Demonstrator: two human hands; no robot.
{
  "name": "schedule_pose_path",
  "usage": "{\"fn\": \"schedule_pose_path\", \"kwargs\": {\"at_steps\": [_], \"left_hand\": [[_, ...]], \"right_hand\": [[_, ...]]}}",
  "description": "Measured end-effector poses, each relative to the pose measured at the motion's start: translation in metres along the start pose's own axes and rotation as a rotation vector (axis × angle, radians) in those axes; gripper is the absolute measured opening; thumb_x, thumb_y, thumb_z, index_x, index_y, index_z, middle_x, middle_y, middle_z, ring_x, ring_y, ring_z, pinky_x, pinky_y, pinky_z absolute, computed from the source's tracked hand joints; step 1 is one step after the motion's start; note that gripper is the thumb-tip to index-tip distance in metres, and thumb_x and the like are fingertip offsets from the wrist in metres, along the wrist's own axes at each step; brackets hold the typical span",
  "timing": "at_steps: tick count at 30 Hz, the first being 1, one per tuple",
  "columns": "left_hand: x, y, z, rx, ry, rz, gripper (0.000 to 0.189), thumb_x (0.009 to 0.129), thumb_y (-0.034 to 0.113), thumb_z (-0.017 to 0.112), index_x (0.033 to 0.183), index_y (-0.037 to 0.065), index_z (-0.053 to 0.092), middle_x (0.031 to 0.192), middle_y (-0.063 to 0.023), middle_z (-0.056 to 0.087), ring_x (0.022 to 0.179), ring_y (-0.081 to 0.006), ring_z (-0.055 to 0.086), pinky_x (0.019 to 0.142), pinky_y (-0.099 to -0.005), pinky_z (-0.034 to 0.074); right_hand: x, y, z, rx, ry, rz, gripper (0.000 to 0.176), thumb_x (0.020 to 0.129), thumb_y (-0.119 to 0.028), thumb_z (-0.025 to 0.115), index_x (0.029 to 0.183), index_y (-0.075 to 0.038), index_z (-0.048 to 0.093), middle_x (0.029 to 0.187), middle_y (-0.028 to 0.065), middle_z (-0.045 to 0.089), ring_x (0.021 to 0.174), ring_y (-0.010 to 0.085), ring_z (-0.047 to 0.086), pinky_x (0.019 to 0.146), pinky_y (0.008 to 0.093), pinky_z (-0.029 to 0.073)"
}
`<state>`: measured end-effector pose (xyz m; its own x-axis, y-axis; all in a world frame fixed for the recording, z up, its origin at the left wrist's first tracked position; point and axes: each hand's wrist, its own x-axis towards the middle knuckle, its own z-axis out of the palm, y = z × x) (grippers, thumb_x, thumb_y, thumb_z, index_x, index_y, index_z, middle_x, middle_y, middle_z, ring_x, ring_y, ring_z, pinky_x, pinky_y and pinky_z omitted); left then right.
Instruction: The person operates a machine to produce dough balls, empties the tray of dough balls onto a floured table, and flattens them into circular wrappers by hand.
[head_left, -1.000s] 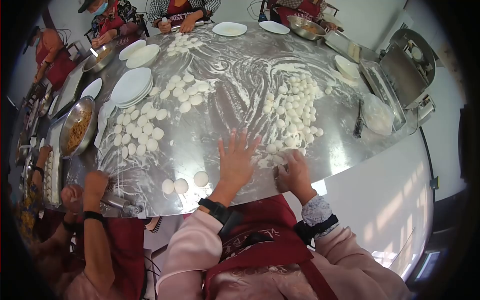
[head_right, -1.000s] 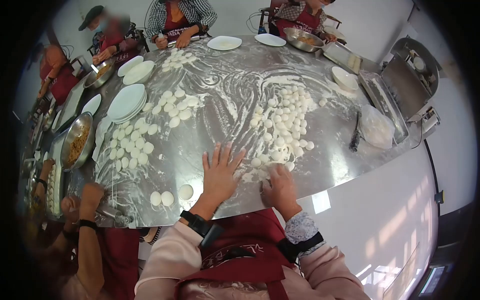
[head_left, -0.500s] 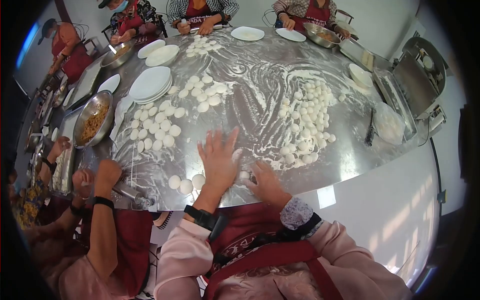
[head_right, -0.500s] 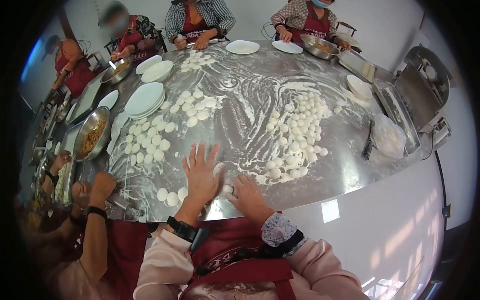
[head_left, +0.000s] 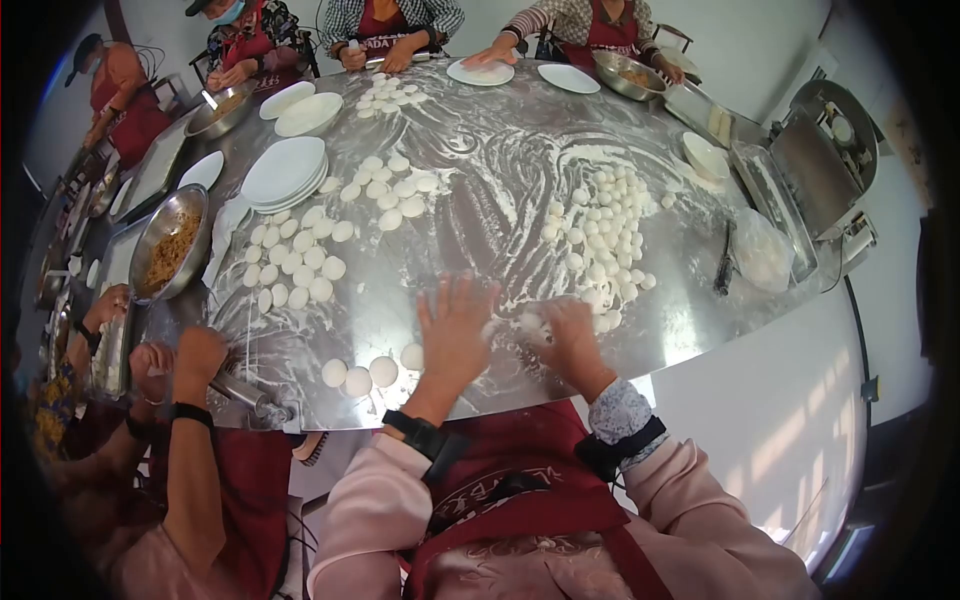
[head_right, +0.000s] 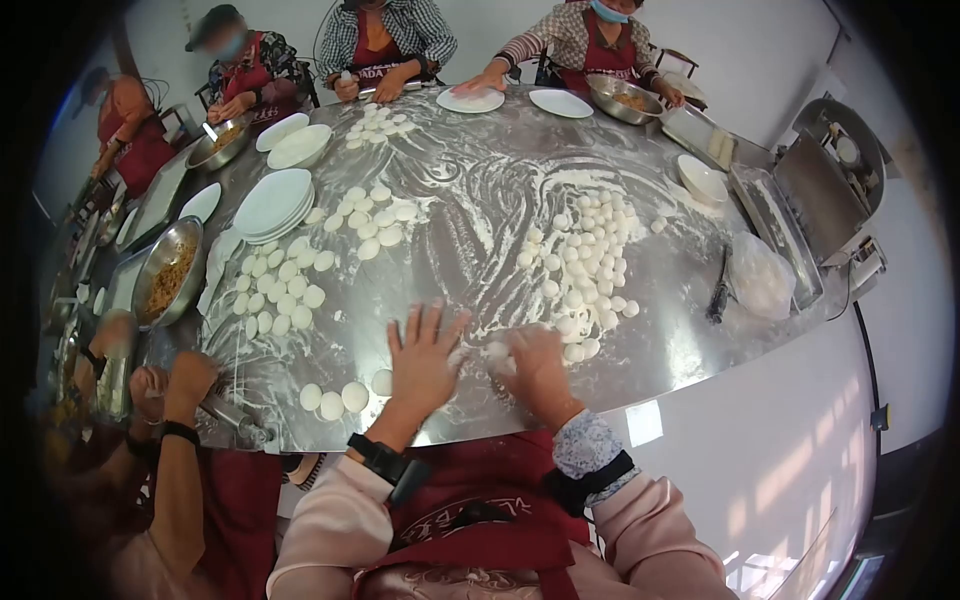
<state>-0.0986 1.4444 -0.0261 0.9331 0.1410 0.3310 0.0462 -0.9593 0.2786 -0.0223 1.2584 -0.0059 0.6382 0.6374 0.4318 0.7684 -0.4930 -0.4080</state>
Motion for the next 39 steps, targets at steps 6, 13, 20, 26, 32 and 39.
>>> {"fn": "schedule_pose_path", "kwargs": {"at_steps": [6,13,20,26,32,39], "left_hand": [[-0.010,-0.027,-0.019,0.085,0.000,-0.099,0.057,0.093,0.035,0.059,0.147,0.028,0.044,0.153,-0.0157,0.036,0.144,-0.0406,0.027,0.113,-0.0648,0.015],[0.025,0.039,-0.050,-0.083,0.188,-0.003,0.060,0.093,0.038,0.060,0.149,0.031,0.042,0.158,-0.0128,0.028,0.145,-0.0409,0.023,0.113,-0.0664,0.014],[0.017,0.038,0.015,-0.052,-0.001,0.074,0.061,0.092,0.042,0.060,0.149,0.032,0.041,0.157,-0.0104,0.032,0.146,-0.0379,0.024,0.114,-0.0659,0.014],[0.001,-0.006,0.000,-0.003,-0.052,-0.047,0.057,0.094,0.039,0.058,0.148,0.031,0.043,0.155,-0.0136,0.035,0.144,-0.0398,0.027,0.114,-0.0639,0.014],[0.007,-0.007,-0.026,-0.010,0.023,-0.124,0.060,0.094,0.032,0.059,0.150,0.028,0.040,0.157,-0.0145,0.030,0.146,-0.0396,0.023,0.113,-0.0650,0.014],[0.032,0.047,-0.024,-0.143,0.138,0.102,0.064,0.092,0.033,0.061,0.151,0.028,0.038,0.157,-0.0153,0.029,0.146,-0.0390,0.022,0.113,-0.0662,0.014]], "right_hand": [[-0.011,-0.047,0.041,0.009,-0.036,0.012,0.037,0.076,-0.028,0.077,0.107,-0.011,0.065,0.098,0.0106,0.062,0.100,0.0323,0.057,0.091,0.0457,0.040],[-0.014,-0.002,-0.009,0.081,0.195,0.150,0.034,0.077,-0.020,0.073,0.107,-0.009,0.065,0.101,0.0131,0.061,0.102,0.0342,0.056,0.091,0.0467,0.042],[-0.020,0.006,-0.031,-0.217,-0.093,0.290,0.037,0.076,-0.018,0.072,0.111,-0.009,0.064,0.102,0.0138,0.063,0.103,0.0349,0.057,0.092,0.0456,0.043],[-0.016,-0.029,0.011,0.300,-0.133,0.241,0.033,0.082,-0.022,0.071,0.110,-0.005,0.065,0.105,0.0153,0.065,0.108,0.0357,0.057,0.095,0.0490,0.043],[-0.009,-0.037,0.040,0.070,-0.056,0.107,0.033,0.082,-0.016,0.070,0.112,-0.004,0.065,0.109,0.0183,0.064,0.109,0.0383,0.056,0.095,0.0488,0.043],[0.002,0.016,-0.020,-0.047,0.074,0.291,0.037,0.078,-0.008,0.067,0.115,-0.005,0.064,0.113,0.0173,0.062,0.109,0.0381,0.055,0.096,0.0497,0.041]]}}
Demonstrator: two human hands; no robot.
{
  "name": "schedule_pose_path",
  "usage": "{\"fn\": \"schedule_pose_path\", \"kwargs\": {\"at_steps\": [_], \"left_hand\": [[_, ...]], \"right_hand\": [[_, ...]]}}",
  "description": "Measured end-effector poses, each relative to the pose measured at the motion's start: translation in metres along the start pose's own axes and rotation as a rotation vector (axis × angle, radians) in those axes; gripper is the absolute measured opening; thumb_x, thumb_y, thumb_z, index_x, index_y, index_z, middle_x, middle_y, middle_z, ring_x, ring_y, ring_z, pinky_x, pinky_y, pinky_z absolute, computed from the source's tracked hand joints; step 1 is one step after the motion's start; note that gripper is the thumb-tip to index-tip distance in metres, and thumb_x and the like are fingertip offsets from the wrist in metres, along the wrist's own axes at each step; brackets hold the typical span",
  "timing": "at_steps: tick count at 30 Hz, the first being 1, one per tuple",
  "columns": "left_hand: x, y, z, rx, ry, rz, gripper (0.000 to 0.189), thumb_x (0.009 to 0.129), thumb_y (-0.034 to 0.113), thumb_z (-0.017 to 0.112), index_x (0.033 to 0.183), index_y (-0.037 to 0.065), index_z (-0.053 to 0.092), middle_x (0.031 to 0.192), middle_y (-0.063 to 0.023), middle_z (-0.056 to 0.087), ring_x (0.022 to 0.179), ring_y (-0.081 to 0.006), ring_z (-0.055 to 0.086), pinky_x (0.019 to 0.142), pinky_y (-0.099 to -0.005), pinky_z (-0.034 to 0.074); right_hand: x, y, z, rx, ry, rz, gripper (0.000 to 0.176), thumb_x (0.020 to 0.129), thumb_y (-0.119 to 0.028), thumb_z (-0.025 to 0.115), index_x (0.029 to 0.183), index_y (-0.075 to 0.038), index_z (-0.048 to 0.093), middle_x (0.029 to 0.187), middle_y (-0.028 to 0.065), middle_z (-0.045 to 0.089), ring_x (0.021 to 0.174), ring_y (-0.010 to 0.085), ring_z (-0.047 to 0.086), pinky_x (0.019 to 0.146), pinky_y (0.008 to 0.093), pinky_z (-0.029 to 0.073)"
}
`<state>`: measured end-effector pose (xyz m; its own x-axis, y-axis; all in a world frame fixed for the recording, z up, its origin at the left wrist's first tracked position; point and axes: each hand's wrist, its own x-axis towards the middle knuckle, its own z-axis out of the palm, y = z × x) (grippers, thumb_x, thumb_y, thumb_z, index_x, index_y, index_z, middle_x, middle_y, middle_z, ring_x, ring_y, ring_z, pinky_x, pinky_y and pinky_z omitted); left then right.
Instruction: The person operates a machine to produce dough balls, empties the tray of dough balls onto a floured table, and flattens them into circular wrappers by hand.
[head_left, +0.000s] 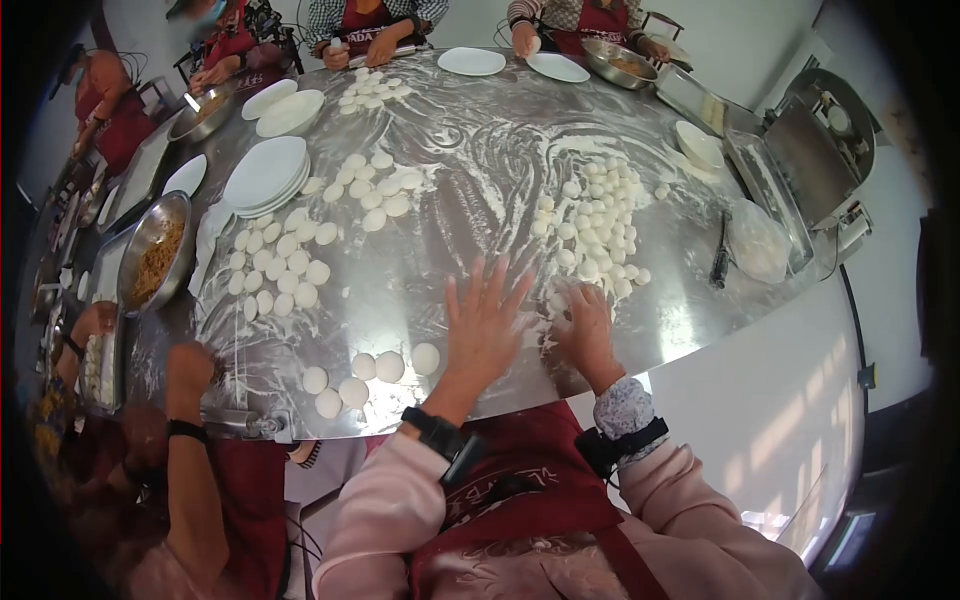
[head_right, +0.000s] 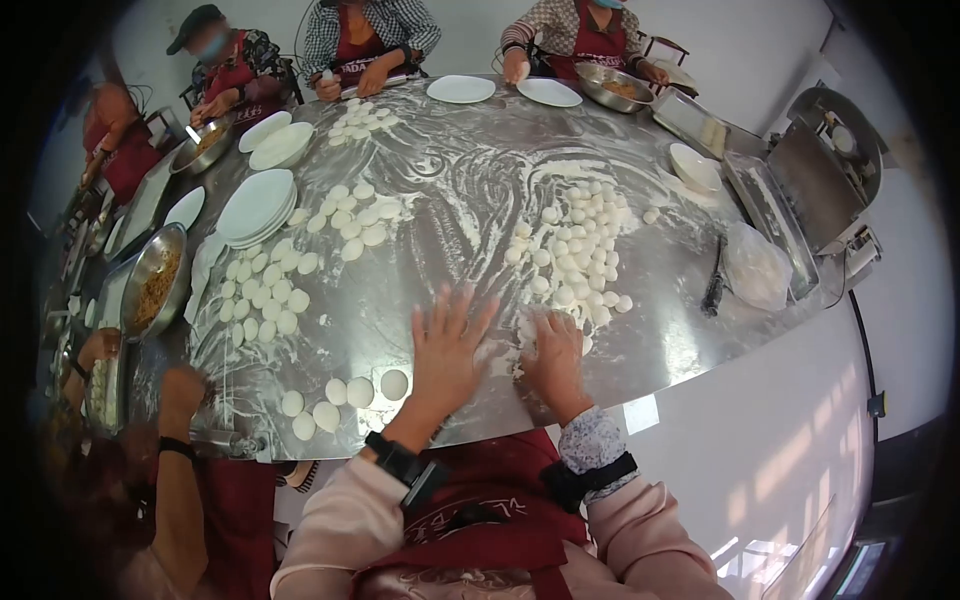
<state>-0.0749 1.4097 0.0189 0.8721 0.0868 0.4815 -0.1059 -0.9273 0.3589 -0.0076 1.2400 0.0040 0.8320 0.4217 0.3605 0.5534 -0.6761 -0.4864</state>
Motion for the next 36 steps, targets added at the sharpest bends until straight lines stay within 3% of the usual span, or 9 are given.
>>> {"fn": "schedule_pose_path", "kwargs": {"at_steps": [5,8,13,19,23,29,32,34,36], "left_hand": [[-0.013,-0.017,0.037,0.093,-0.156,-0.048,0.066,0.089,0.040,0.065,0.149,0.029,0.041,0.157,-0.0123,0.031,0.146,-0.0382,0.024,0.113,-0.0651,0.015],[-0.020,-0.025,0.030,0.072,-0.171,-0.070,0.064,0.091,0.038,0.063,0.150,0.030,0.040,0.156,-0.0130,0.033,0.145,-0.0384,0.025,0.114,-0.0646,0.015],[-0.028,-0.047,0.022,0.141,-0.183,-0.139,0.062,0.092,0.034,0.062,0.150,0.030,0.040,0.157,-0.0135,0.032,0.146,-0.0390,0.023,0.114,-0.0641,0.014],[0.005,-0.004,-0.021,0.093,-0.066,-0.112,0.064,0.092,0.032,0.060,0.151,0.028,0.038,0.158,-0.0137,0.029,0.146,-0.0393,0.023,0.114,-0.0654,0.013],[0.008,0.020,0.006,-0.035,-0.037,0.026,0.065,0.090,0.032,0.063,0.151,0.028,0.040,0.158,-0.0137,0.029,0.146,-0.0384,0.023,0.113,-0.0660,0.015],[-0.002,0.003,0.054,0.086,-0.167,-0.004,0.061,0.091,0.038,0.062,0.148,0.027,0.044,0.155,-0.0136,0.033,0.145,-0.0382,0.025,0.114,-0.0643,0.017],[-0.007,-0.009,0.044,0.067,-0.164,-0.002,0.060,0.092,0.037,0.061,0.148,0.027,0.043,0.154,-0.0146,0.035,0.144,-0.0389,0.026,0.113,-0.0636,0.017],[-0.013,-0.022,0.040,0.103,-0.170,-0.036,0.059,0.092,0.036,0.060,0.148,0.027,0.043,0.154,-0.0152,0.035,0.144,-0.0390,0.026,0.113,-0.0635,0.017],[-0.016,-0.032,0.037,0.143,-0.170,-0.072,0.058,0.093,0.035,0.060,0.148,0.027,0.043,0.154,-0.0158,0.035,0.144,-0.0392,0.025,0.113,-0.0633,0.017]], "right_hand": [[0.007,0.013,0.003,-0.213,-0.137,-0.147,0.037,0.076,-0.008,0.067,0.112,-0.003,0.064,0.108,0.0167,0.064,0.105,0.0377,0.056,0.094,0.0479,0.041],[-0.007,-0.003,0.009,-0.113,-0.140,-0.068,0.037,0.076,-0.011,0.070,0.111,-0.003,0.063,0.107,0.0159,0.064,0.103,0.0376,0.057,0.092,0.0483,0.042],[-0.034,-0.030,0.032,0.109,-0.174,-0.168,0.033,0.077,-0.020,0.075,0.103,-0.004,0.063,0.102,0.0152,0.063,0.103,0.0374,0.058,0.093,0.0469,0.043],[-0.031,-0.035,0.031,0.195,-0.126,-0.171,0.031,0.079,-0.021,0.074,0.105,-0.007,0.064,0.102,0.0147,0.063,0.105,0.0367,0.057,0.093,0.0473,0.042],[-0.005,0.007,-0.004,-0.104,0.163,-0.007,0.033,0.079,-0.019,0.071,0.110,-0.009,0.064,0.104,0.0140,0.062,0.105,0.0347,0.057,0.089,0.0476,0.041],[0.012,0.033,-0.010,-0.316,-0.010,-0.002,0.039,0.071,-0.014,0.073,0.108,-0.006,0.063,0.101,0.0138,0.063,0.100,0.0350,0.059,0.086,0.0495,0.040],[0.004,0.010,-0.006,-0.205,-0.043,0.008,0.038,0.070,-0.010,0.075,0.105,-0.004,0.061,0.097,0.0149,0.064,0.094,0.0373,0.061,0.086,0.0473,0.042],[-0.015,-0.004,0.009,0.296,-0.071,0.076,0.037,0.071,-0.007,0.075,0.104,-0.004,0.060,0.098,0.0150,0.065,0.094,0.0385,0.062,0.088,0.0458,0.044],[-0.034,-0.015,0.027,0.336,-0.075,-0.033,0.035,0.072,-0.007,0.074,0.104,-0.004,0.060,0.099,0.0150,0.065,0.095,0.0379,0.062,0.088,0.0452,0.045]]}}
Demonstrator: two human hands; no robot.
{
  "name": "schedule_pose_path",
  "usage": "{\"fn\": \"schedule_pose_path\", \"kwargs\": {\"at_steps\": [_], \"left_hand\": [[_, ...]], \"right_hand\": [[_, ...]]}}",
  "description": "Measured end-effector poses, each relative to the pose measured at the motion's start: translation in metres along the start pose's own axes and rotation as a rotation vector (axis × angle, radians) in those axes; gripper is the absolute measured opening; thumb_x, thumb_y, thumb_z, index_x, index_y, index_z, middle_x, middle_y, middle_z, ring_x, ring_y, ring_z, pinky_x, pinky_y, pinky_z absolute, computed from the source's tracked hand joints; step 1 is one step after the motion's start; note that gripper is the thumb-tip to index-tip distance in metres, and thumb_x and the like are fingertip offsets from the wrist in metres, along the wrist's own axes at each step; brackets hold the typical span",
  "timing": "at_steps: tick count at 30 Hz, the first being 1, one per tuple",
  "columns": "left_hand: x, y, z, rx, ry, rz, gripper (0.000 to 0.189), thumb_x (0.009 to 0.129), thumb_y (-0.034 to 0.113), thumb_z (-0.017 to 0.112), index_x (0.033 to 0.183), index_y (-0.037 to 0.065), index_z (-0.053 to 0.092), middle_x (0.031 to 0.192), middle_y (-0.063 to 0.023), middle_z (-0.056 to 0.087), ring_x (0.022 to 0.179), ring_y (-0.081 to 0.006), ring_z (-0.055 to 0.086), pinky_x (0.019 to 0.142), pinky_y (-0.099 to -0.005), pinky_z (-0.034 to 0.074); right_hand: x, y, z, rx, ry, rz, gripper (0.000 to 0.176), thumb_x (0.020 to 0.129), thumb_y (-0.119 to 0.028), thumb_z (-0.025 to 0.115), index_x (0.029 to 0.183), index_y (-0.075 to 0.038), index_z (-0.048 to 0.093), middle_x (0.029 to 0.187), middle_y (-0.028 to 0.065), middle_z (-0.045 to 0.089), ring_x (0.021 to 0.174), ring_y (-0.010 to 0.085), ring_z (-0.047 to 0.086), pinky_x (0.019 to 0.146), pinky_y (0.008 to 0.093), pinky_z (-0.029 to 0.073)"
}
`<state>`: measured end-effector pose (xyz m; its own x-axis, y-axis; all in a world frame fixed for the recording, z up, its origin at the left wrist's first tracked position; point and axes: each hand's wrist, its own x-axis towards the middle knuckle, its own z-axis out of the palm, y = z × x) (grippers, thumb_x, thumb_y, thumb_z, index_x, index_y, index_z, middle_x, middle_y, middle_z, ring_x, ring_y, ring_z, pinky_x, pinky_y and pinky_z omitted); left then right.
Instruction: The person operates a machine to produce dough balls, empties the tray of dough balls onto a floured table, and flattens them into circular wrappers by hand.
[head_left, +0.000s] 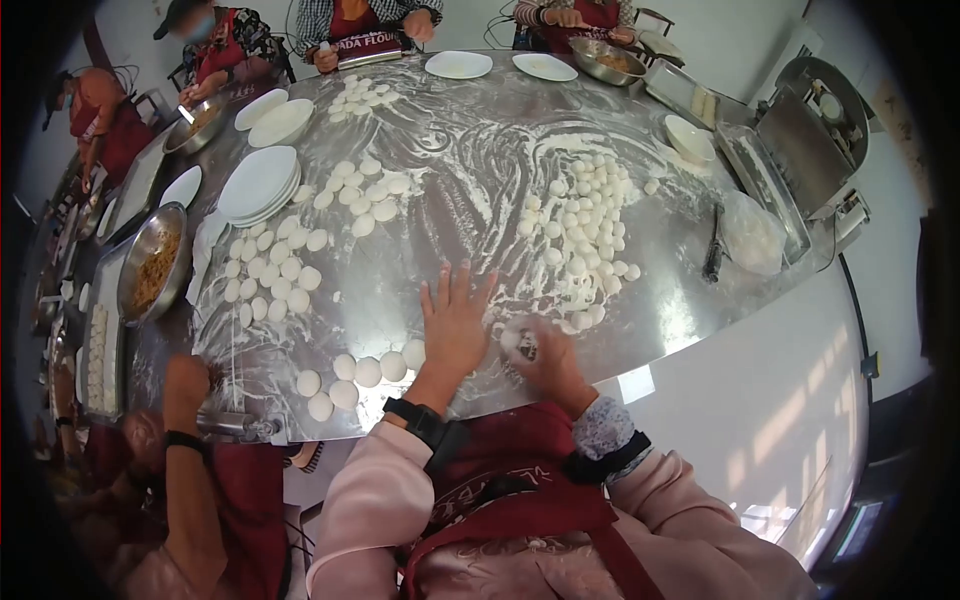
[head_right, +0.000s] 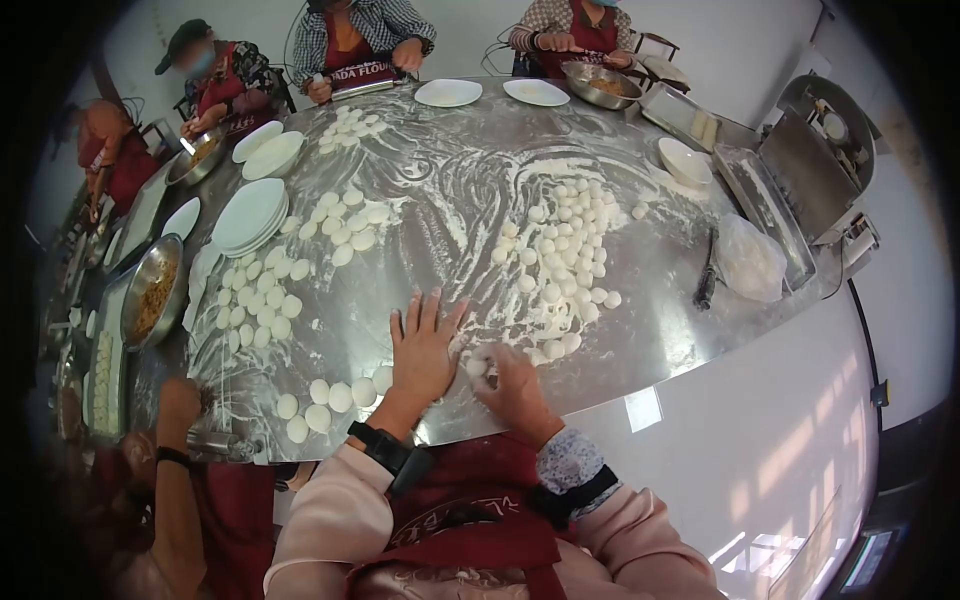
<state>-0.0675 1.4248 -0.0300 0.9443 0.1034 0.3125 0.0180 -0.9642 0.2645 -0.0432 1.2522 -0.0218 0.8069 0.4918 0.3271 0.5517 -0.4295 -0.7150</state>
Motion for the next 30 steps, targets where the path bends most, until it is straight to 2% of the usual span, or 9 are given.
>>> {"fn": "schedule_pose_path", "kwargs": {"at_steps": [5,10,14,15,20,23,25,28,30], "left_hand": [[0.006,0.002,-0.017,-0.049,0.026,-0.053,0.065,0.091,0.030,0.062,0.151,0.027,0.038,0.157,-0.0164,0.030,0.145,-0.0403,0.024,0.112,-0.0651,0.017],[0.032,0.059,-0.055,-0.193,0.159,0.071,0.067,0.090,0.030,0.064,0.152,0.028,0.037,0.157,-0.0154,0.030,0.144,-0.0420,0.024,0.112,-0.0659,0.017],[0.017,0.061,0.019,-0.170,0.079,0.104,0.063,0.089,0.040,0.065,0.148,0.029,0.043,0.155,-0.0139,0.032,0.143,-0.0412,0.028,0.111,-0.0665,0.019],[0.023,0.060,0.023,-0.167,0.068,0.132,0.063,0.088,0.047,0.063,0.146,0.030,0.046,0.155,-0.0133,0.033,0.142,-0.0400,0.031,0.111,-0.0669,0.020],[0.022,0.048,0.019,-0.084,0.041,0.130,0.064,0.089,0.042,0.064,0.148,0.031,0.043,0.155,-0.0128,0.034,0.144,-0.0385,0.027,0.113,-0.0657,0.017],[0.014,0.029,0.010,-0.083,-0.018,0.070,0.066,0.089,0.036,0.065,0.150,0.031,0.040,0.155,-0.0129,0.033,0.146,-0.0379,0.025,0.114,-0.0641,0.015],[0.011,0.018,0.005,-0.070,-0.028,0.032,0.067,0.089,0.034,0.065,0.150,0.031,0.039,0.156,-0.0131,0.033,0.146,-0.0378,0.024,0.115,-0.0631,0.014],[0.010,0.007,0.001,-0.030,-0.028,-0.010,0.062,0.089,0.031,0.063,0.148,0.029,0.043,0.153,-0.0130,0.037,0.147,-0.0363,0.024,0.117,-0.0613,0.014],[0.009,0.006,-0.001,-0.036,-0.060,-0.039,0.062,0.089,0.032,0.063,0.148,0.028,0.043,0.153,-0.0135,0.037,0.147,-0.0360,0.024,0.117,-0.0615,0.013]], "right_hand": [[-0.003,-0.009,-0.001,-0.040,0.018,-0.134,0.031,0.074,-0.006,0.073,0.103,-0.005,0.061,0.101,0.0153,0.064,0.095,0.0370,0.061,0.086,0.0444,0.048],[0.005,0.007,-0.056,-0.069,0.170,0.137,0.035,0.074,-0.006,0.071,0.108,-0.008,0.064,0.105,0.0153,0.064,0.101,0.0361,0.059,0.089,0.0447,0.047],[-0.002,0.024,-0.075,-0.206,0.134,0.193,0.036,0.074,-0.006,0.069,0.110,-0.007,0.065,0.105,0.0151,0.064,0.102,0.0360,0.059,0.090,0.0448,0.046],[0.002,0.025,-0.074,-0.379,0.101,0.079,0.037,0.073,-0.006,0.068,0.110,-0.007,0.065,0.106,0.0153,0.064,0.101,0.0366,0.059,0.091,0.0451,0.046],[-0.001,0.028,-0.072,-0.595,-0.036,0.045,0.040,0.071,-0.008,0.069,0.110,-0.006,0.064,0.108,0.0158,0.065,0.103,0.0369,0.060,0.093,0.0457,0.046],[-0.004,0.008,-0.064,-0.326,0.015,0.136,0.039,0.073,-0.010,0.071,0.110,-0.006,0.063,0.103,0.0156,0.066,0.098,0.0360,0.063,0.087,0.0451,0.049],[-0.003,-0.018,-0.052,-0.026,-0.060,0.401,0.036,0.075,-0.012,0.074,0.109,-0.005,0.061,0.095,0.0158,0.066,0.088,0.0361,0.065,0.079,0.0439,0.052],[-0.014,-0.012,-0.017,0.082,-0.036,0.149,0.034,0.078,-0.013,0.075,0.107,-0.004,0.060,0.089,0.0161,0.065,0.080,0.0372,0.066,0.072,0.0432,0.053],[-0.016,-0.013,-0.007,0.067,-0.066,0.137,0.036,0.077,-0.012,0.075,0.108,-0.004,0.060,0.092,0.0171,0.065,0.085,0.0380,0.065,0.075,0.0437,0.052]]}}
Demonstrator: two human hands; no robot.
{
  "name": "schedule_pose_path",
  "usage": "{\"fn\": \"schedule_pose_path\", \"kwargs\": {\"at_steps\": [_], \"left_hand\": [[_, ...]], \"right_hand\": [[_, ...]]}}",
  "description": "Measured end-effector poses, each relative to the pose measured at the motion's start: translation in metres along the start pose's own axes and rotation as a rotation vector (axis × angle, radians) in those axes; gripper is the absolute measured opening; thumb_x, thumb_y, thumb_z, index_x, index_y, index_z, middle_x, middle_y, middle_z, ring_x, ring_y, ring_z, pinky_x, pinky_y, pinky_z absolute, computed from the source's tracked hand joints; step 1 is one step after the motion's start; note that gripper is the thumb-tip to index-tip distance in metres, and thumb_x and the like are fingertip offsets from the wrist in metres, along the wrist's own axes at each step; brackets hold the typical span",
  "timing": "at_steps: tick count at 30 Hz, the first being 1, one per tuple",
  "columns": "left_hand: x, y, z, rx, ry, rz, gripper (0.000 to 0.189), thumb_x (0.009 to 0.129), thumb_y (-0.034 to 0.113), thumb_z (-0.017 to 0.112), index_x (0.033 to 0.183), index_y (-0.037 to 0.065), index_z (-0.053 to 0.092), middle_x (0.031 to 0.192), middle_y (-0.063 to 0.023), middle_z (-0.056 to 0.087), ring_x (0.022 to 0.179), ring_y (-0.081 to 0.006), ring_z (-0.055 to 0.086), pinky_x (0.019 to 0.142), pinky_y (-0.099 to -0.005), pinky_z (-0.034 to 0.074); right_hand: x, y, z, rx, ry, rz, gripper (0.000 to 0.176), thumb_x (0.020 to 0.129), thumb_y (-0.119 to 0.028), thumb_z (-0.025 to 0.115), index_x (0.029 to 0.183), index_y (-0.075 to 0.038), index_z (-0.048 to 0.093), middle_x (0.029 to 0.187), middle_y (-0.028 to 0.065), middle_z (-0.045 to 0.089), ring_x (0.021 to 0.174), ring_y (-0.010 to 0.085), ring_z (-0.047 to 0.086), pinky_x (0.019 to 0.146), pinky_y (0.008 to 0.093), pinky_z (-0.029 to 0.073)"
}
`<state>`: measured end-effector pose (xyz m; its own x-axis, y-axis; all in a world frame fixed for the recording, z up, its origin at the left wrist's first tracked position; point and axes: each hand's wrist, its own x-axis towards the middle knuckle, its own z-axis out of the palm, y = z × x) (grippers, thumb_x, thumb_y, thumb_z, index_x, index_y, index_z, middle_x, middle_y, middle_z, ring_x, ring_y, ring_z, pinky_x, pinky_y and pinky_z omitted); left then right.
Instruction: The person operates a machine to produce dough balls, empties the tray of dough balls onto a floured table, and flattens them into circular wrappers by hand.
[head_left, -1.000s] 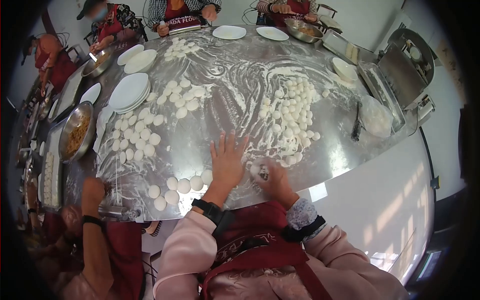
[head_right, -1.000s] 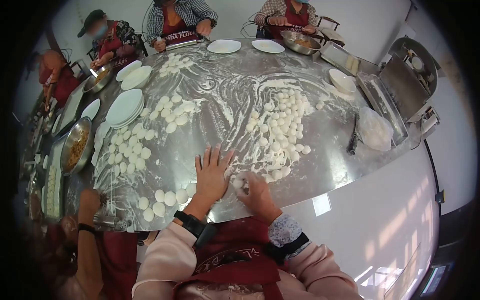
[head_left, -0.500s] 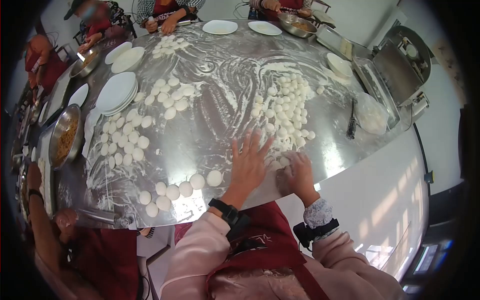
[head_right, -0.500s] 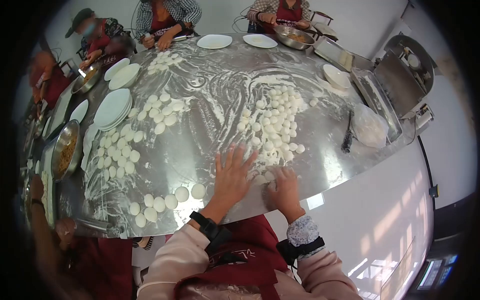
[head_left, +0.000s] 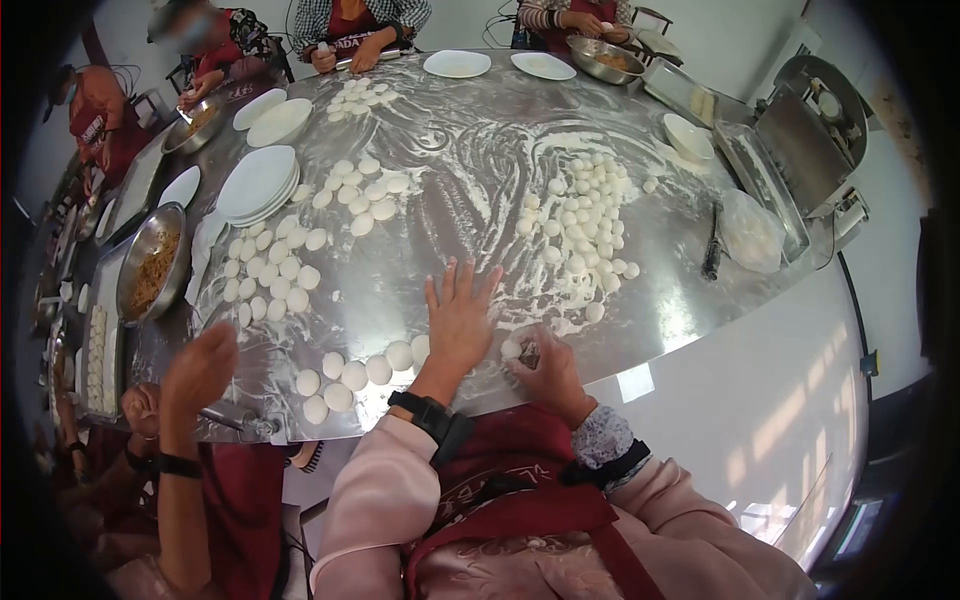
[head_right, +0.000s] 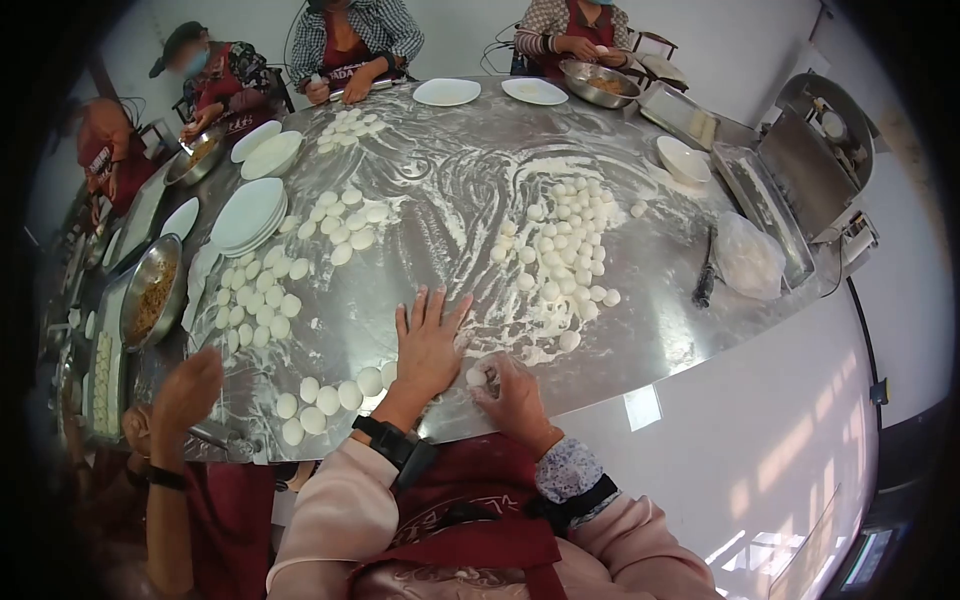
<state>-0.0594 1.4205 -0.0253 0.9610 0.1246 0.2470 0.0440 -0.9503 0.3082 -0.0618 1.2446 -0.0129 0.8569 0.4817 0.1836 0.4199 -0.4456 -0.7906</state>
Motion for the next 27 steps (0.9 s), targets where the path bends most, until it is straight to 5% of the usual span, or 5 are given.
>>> {"fn": "schedule_pose_path", "kwargs": {"at_steps": [8,15,19,24,27], "left_hand": [[0.000,0.002,0.001,0.025,0.026,0.015,0.066,0.090,0.032,0.064,0.151,0.027,0.038,0.152,-0.0149,0.037,0.143,-0.0378,0.028,0.115,-0.0618,0.015],[0.019,0.069,-0.050,-0.114,0.236,0.141,0.064,0.089,0.038,0.065,0.148,0.030,0.042,0.156,-0.0131,0.031,0.145,-0.0383,0.025,0.111,-0.0679,0.018],[-0.002,0.069,0.015,-0.049,-0.053,0.165,0.065,0.088,0.040,0.067,0.148,0.031,0.043,0.157,-0.0105,0.032,0.146,-0.0386,0.022,0.111,-0.0678,0.017],[0.004,0.062,0.021,-0.086,0.063,0.197,0.065,0.088,0.041,0.067,0.148,0.032,0.043,0.156,-0.0111,0.034,0.146,-0.0382,0.024,0.112,-0.0661,0.018],[0.004,0.044,0.022,-0.068,0.056,0.172,0.064,0.089,0.037,0.066,0.149,0.031,0.042,0.155,-0.0118,0.034,0.146,-0.0386,0.024,0.113,-0.0653,0.017]], "right_hand": [[0.002,0.011,0.013,-0.315,0.107,-0.215,0.033,0.076,-0.011,0.074,0.106,-0.004,0.061,0.103,0.0178,0.063,0.100,0.0372,0.060,0.087,0.0460,0.049],[0.001,0.028,-0.041,-0.126,0.246,-0.091,0.037,0.076,-0.016,0.072,0.111,-0.007,0.062,0.113,0.0187,0.059,0.111,0.0398,0.053,0.099,0.0508,0.039],[0.006,0.057,-0.068,-0.436,0.303,0.073,0.038,0.075,-0.012,0.070,0.111,-0.006,0.062,0.110,0.0181,0.060,0.109,0.0389,0.054,0.094,0.0492,0.042],[0.016,0.052,-0.066,-0.419,0.278,0.091,0.039,0.074,-0.009,0.068,0.112,-0.005,0.062,0.107,0.0185,0.062,0.100,0.0379,0.060,0.088,0.0450,0.048],[0.006,0.018,-0.051,-0.113,0.250,0.068,0.033,0.075,-0.002,0.066,0.107,-0.003,0.062,0.106,0.0170,0.063,0.080,0.0340,0.065,0.068,0.0371,0.054]]}}
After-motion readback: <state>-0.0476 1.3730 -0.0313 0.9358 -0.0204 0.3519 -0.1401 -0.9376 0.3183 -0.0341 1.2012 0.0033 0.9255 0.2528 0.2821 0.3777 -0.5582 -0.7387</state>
